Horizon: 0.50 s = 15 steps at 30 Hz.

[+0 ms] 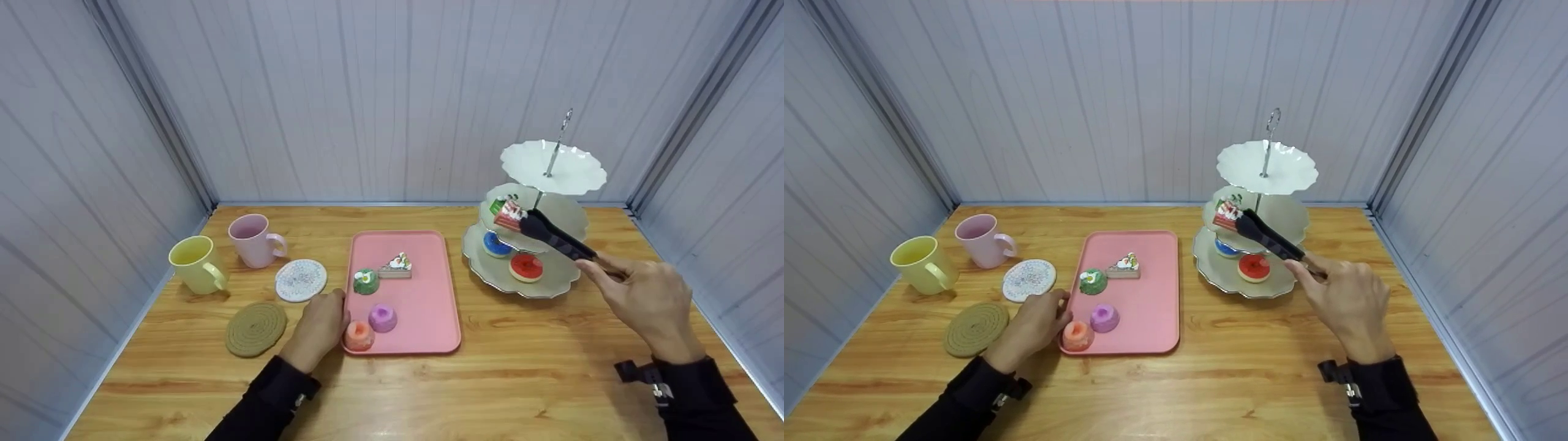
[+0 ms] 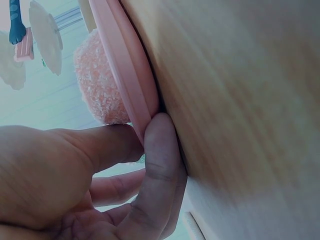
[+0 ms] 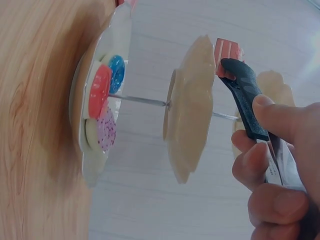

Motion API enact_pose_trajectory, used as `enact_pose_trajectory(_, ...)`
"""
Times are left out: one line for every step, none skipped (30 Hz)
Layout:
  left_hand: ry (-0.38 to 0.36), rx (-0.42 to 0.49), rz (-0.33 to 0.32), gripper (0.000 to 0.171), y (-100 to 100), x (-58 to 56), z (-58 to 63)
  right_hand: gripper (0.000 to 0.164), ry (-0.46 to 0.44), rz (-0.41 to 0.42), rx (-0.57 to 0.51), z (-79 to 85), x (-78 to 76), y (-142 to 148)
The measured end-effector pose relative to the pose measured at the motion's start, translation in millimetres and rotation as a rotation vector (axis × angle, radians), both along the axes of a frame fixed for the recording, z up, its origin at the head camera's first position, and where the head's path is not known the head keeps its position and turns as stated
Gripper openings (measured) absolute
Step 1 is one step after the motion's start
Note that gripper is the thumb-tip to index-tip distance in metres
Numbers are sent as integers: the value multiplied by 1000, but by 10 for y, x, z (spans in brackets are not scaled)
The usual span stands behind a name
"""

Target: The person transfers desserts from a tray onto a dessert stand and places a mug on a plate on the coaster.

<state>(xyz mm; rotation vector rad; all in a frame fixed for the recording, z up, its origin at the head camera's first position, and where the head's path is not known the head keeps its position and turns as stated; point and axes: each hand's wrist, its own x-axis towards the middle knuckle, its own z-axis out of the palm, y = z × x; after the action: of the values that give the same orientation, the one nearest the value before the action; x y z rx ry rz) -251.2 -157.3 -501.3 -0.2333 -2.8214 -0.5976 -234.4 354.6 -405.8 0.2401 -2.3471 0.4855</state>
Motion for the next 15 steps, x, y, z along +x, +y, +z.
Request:
enact_pose_trajectory(-12, 14, -2, 6, 19, 43, 70, 34, -14, -13, -4, 1, 6, 17)
enact_pose_trajectory(-24, 30, -3, 6, 37, 82, 133, 36, -30, -28, -7, 1, 11, 34)
enact_pose_trajectory(-32, 33, -1, 6, 43, 93, 149, 37, -45, -40, -7, 3, 16, 52)
enact_pose_trajectory(-46, 36, 5, 6, 45, 91, 153, 39, -62, -52, -10, 4, 23, 70)
enact_pose_trajectory(-49, 35, 8, 6, 43, 87, 150, 40, -80, -64, -12, 6, 28, 87)
enact_pose_trajectory(-46, 24, 12, 6, 34, 60, 109, 41, -96, -74, -11, 8, 33, 106)
enact_pose_trajectory(-39, 21, 14, 7, 27, 39, 74, 42, -110, -82, -10, 9, 38, 125)
enact_pose_trajectory(-29, 6, 16, 7, 6, -9, -1, 42, -123, -88, -9, 10, 41, 142)
enact_pose_trajectory(-28, 0, 18, 8, -1, -29, -30, 42, -133, -93, -7, 11, 44, 157)
enact_pose_trajectory(-18, -11, 22, 8, -15, -57, -76, 42, -142, -98, -6, 10, 44, 174)
enact_pose_trajectory(-15, -14, 21, 8, -17, -63, -82, 42, -151, -103, -2, 11, 46, 191)
enact_pose_trajectory(-21, -11, 21, 7, -16, -65, -81, 42, -157, -107, 1, 12, 48, 207)
enact_pose_trajectory(-31, 2, 17, 7, -6, -46, -43, 42, -164, -111, 1, 15, 49, 222)
enact_pose_trajectory(-46, 6, 17, 7, 6, -29, -9, 42, -166, -114, 3, 18, 51, 237)
enact_pose_trajectory(-63, 22, 16, 7, 26, 12, 62, 41, -170, -120, 5, 23, 53, 252)
